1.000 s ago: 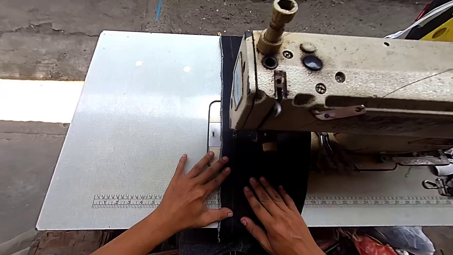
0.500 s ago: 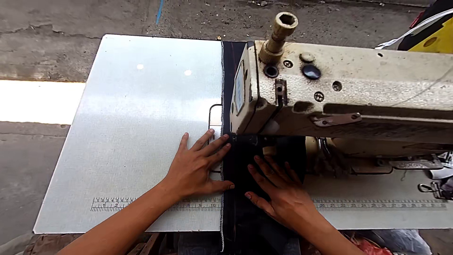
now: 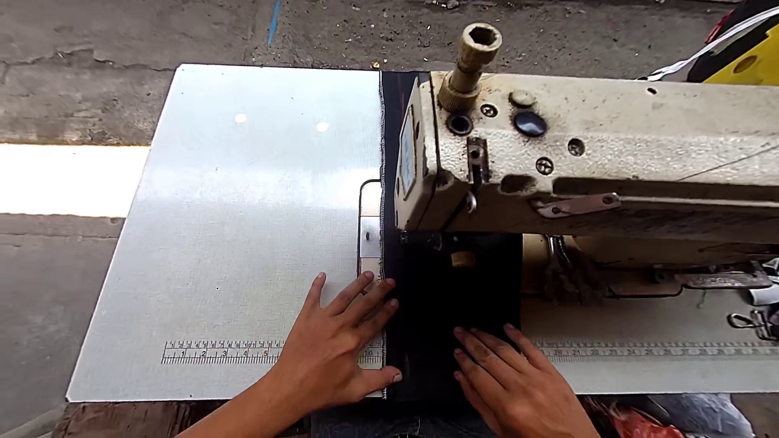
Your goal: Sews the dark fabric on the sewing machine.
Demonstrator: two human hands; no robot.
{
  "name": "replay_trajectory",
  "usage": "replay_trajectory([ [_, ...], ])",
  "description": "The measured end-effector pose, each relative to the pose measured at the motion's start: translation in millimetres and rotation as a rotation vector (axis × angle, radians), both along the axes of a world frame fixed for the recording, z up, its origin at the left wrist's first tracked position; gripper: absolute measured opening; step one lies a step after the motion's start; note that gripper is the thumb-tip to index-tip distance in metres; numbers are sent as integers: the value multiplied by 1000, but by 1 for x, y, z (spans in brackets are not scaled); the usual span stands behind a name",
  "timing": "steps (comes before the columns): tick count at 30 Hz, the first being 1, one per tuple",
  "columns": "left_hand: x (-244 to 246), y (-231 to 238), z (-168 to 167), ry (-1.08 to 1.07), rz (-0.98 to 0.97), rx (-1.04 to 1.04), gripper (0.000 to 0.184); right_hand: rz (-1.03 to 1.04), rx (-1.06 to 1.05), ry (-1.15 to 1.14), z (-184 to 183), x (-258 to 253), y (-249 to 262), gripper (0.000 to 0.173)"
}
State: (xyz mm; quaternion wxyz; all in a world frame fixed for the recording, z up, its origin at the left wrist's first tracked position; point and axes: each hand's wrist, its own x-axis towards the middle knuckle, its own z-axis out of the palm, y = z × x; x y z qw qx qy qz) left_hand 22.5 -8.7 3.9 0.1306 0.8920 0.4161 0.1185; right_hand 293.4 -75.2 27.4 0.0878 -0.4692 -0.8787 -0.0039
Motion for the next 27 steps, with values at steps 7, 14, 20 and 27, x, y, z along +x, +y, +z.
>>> replay_trajectory([
  [7,-1,-4,-3,6,14,-17,85,-53,98,166,15,-29,3,22],
  [14,-5,2,-9,3,26,-30,88,59,53,292,-43,-21,14,31],
  [20,-6,13,-23,15,27,13,87,53,13,308,-40,-19,34,32],
  [27,-11,32,-31,-27,-41,145,65,42,-25,311,-35,-21,58,33],
])
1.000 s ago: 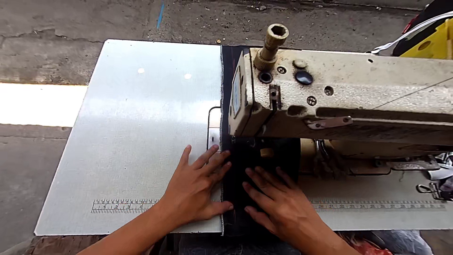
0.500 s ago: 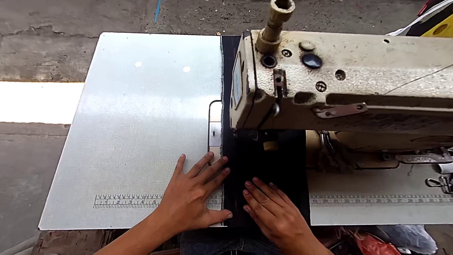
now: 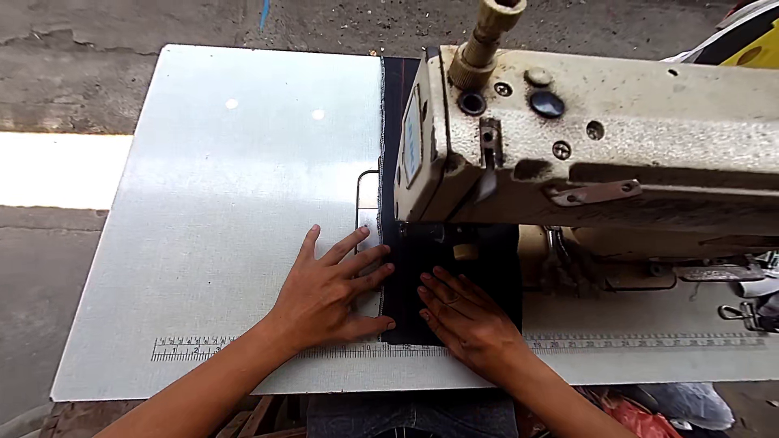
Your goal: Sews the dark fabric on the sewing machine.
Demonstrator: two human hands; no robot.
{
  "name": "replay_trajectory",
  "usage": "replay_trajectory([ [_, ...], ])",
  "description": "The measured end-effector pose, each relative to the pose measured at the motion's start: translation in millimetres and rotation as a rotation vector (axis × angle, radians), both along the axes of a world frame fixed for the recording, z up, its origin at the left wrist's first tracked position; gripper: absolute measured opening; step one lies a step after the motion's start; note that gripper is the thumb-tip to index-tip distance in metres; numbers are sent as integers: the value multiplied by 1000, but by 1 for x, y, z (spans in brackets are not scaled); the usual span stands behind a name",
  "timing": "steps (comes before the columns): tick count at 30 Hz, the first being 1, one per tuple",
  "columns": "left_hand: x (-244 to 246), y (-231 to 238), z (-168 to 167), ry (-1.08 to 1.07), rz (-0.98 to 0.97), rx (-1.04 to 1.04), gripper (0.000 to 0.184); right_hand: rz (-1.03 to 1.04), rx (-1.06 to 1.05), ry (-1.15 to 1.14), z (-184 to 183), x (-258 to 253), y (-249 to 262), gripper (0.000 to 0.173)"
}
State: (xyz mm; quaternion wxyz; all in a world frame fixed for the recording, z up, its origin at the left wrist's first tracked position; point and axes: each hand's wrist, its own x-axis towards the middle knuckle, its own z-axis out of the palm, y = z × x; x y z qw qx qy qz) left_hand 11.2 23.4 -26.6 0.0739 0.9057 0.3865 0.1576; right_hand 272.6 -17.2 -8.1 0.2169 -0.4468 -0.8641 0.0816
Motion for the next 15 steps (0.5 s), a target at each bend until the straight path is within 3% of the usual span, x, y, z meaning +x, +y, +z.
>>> replay_trajectory([
  [15,0,52,4,34,26,-49,72,5,-18,37,-17,8,44,35],
])
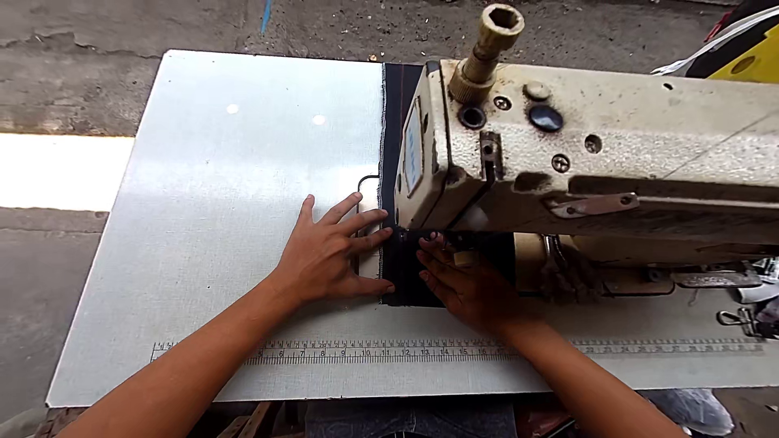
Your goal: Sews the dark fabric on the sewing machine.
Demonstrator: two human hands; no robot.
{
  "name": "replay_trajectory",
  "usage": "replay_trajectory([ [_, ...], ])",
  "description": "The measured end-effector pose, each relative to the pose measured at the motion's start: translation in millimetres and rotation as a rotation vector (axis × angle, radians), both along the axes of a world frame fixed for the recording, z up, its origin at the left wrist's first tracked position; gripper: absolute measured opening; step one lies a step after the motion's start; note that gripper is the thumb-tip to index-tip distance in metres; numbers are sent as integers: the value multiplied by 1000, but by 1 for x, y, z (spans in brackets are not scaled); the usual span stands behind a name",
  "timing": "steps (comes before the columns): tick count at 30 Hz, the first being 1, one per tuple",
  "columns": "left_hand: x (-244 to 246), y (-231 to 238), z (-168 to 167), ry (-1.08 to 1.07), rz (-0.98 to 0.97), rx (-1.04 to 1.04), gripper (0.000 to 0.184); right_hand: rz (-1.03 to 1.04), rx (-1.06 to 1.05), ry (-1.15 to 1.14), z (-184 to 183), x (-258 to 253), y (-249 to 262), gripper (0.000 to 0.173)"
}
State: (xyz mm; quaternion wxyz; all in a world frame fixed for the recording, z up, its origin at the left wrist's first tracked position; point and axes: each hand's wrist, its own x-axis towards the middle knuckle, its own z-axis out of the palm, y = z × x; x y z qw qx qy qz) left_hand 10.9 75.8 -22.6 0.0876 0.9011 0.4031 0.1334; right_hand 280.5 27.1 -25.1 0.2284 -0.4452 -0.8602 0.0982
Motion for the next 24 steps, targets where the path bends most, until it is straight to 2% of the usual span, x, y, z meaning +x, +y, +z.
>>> replay_trajectory([
  [5,3,10,4,-12,8,3,72,29,33,-18,-5,6,12,33],
  [13,2,23,-1,-8,50,-4,79,29,-95,-44,-3,11,29,34],
  [20,1,34,-3,2,55,16,83,-18,-61,-77,-5,11,40,30],
  [22,2,36,-4,12,61,25,83,-18,-38,-82,0,11,42,28],
  [24,4,36,-5,16,80,6,85,-38,-106,-95,11,12,44,29],
])
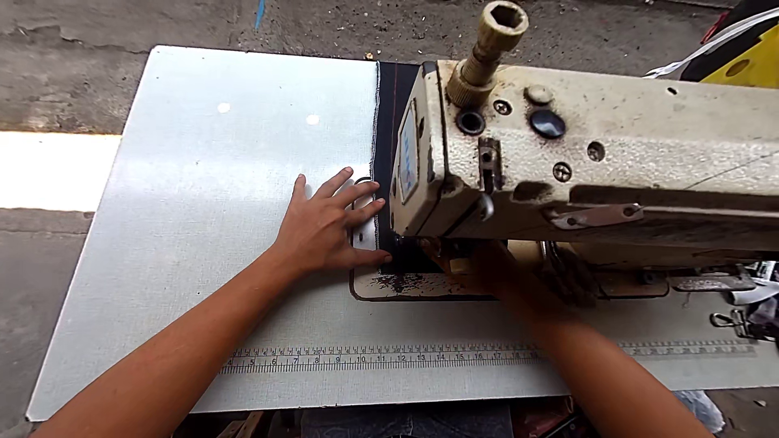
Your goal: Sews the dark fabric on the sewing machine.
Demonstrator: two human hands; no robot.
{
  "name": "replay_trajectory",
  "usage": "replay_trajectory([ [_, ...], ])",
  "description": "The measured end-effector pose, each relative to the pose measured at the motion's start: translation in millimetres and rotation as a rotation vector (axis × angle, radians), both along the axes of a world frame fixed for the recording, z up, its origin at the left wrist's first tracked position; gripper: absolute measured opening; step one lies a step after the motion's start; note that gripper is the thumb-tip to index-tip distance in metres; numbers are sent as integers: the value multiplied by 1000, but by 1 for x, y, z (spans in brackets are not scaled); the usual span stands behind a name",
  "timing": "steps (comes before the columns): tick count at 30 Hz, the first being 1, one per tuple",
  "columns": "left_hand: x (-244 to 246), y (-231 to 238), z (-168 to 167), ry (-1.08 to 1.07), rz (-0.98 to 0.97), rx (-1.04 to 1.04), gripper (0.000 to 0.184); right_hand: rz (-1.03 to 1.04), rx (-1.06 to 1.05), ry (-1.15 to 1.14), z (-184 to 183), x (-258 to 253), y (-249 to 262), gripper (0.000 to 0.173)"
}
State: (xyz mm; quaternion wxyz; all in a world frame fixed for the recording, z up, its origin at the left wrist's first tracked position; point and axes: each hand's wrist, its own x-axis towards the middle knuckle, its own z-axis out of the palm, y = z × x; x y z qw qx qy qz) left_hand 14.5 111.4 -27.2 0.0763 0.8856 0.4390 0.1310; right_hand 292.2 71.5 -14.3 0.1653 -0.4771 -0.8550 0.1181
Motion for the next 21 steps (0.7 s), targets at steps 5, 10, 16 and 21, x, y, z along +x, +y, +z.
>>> replay_trajectory([
  [5,1,1,1,19,35,-31,90,-35,-128,-46,29,-4,4,18],
  [10,2,3,4,11,49,-42,91,-54,-223,-139,46,-8,4,23],
  [16,4,6,14,-24,57,-92,93,-181,-244,-187,50,-7,5,31],
  [21,5,9,22,-13,51,-107,92,-332,-290,-334,4,19,8,35],
])
